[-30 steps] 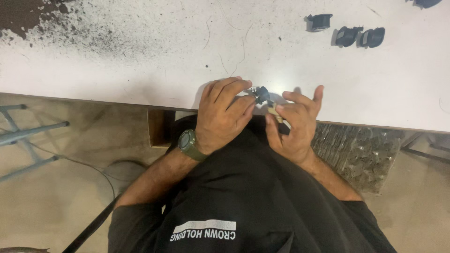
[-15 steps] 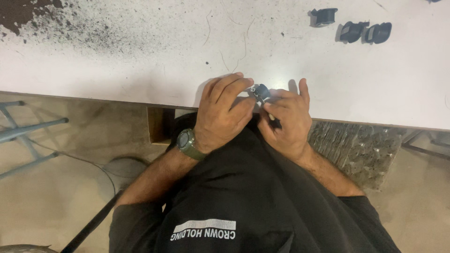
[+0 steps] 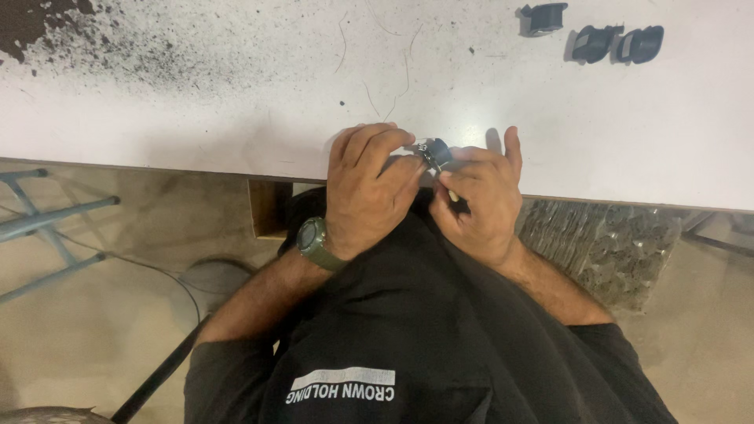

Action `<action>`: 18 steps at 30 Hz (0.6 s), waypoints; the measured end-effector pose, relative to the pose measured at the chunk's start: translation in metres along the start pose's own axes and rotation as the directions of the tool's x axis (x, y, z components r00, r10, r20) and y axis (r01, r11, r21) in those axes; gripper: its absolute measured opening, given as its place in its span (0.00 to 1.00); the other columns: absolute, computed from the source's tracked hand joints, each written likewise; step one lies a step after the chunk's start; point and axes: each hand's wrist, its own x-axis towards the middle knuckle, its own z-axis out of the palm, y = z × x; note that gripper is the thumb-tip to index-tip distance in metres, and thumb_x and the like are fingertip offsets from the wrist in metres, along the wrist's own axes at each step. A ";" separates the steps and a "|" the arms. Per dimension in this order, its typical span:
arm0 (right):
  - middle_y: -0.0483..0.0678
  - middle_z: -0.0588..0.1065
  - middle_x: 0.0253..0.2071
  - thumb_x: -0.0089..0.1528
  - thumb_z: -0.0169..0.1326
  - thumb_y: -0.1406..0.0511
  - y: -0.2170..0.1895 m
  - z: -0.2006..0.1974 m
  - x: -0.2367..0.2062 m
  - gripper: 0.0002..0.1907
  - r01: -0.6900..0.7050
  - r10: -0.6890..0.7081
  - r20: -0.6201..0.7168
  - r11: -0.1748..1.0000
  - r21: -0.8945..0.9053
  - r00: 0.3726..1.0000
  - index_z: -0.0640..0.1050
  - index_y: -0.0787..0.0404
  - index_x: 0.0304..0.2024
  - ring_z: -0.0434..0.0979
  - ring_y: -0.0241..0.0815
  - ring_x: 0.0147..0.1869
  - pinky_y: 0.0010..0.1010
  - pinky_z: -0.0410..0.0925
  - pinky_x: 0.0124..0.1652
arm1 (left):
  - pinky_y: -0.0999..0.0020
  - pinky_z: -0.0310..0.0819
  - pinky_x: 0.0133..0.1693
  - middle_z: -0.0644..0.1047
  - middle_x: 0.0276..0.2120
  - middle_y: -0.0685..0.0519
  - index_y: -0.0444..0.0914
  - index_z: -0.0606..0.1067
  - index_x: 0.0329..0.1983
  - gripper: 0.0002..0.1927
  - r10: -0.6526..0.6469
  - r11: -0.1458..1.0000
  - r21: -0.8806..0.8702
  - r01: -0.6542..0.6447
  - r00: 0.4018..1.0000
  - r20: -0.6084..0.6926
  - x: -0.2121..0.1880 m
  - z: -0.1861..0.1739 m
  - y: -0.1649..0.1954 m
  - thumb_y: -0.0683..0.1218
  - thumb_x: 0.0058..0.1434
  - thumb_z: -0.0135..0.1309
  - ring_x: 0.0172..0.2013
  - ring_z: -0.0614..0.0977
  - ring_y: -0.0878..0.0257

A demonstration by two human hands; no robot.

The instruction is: The person sits at a white workbench assembling small black plastic rotor-like components, using a small hand tool to press and fit parts into each housing. They work on the units one at a time and set finished assemblies aside on the table.

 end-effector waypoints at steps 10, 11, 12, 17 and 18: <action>0.48 0.73 0.38 0.57 0.66 0.79 0.010 0.000 -0.012 0.21 0.116 -0.116 0.000 0.993 0.029 0.993 0.72 0.60 0.46 0.78 0.54 0.63 0.65 0.42 0.76 | 0.48 0.60 0.66 0.76 0.52 0.55 0.41 0.79 0.40 0.06 -0.013 1.000 -0.014 0.014 1.000 0.012 0.000 -0.004 0.001 0.43 0.62 0.64 0.61 0.73 0.56; 0.48 0.73 0.39 0.57 0.66 0.79 0.010 -0.001 -0.012 0.21 0.120 -0.120 0.010 0.992 0.026 0.993 0.72 0.61 0.46 0.77 0.54 0.63 0.65 0.42 0.76 | 0.48 0.60 0.66 0.76 0.52 0.55 0.42 0.79 0.41 0.06 -0.007 1.000 -0.015 0.007 1.000 0.004 -0.001 -0.004 0.001 0.43 0.62 0.64 0.61 0.73 0.57; 0.48 0.73 0.39 0.57 0.66 0.79 0.009 0.000 -0.012 0.21 0.107 -0.107 0.009 0.994 0.023 0.994 0.72 0.61 0.45 0.78 0.54 0.63 0.65 0.43 0.76 | 0.48 0.60 0.67 0.75 0.53 0.56 0.42 0.79 0.41 0.06 -0.002 1.000 -0.018 0.002 1.000 -0.003 -0.001 -0.004 0.001 0.43 0.63 0.64 0.61 0.73 0.57; 0.49 0.74 0.39 0.55 0.65 0.78 0.006 0.001 -0.006 0.19 0.051 -0.051 0.011 0.999 0.012 0.999 0.73 0.60 0.43 0.77 0.56 0.63 0.65 0.45 0.75 | 0.48 0.61 0.67 0.74 0.56 0.54 0.41 0.79 0.43 0.08 0.054 0.997 -0.044 -0.056 0.998 -0.041 -0.003 -0.005 0.000 0.42 0.62 0.65 0.63 0.72 0.56; 0.50 0.75 0.39 0.55 0.65 0.78 0.006 0.001 -0.006 0.19 0.045 -0.045 0.012 0.999 0.019 0.999 0.73 0.60 0.43 0.77 0.56 0.62 0.65 0.46 0.75 | 0.48 0.62 0.67 0.74 0.56 0.54 0.41 0.79 0.43 0.08 0.072 0.996 -0.047 -0.074 0.996 -0.046 -0.003 -0.005 -0.001 0.42 0.62 0.65 0.63 0.72 0.56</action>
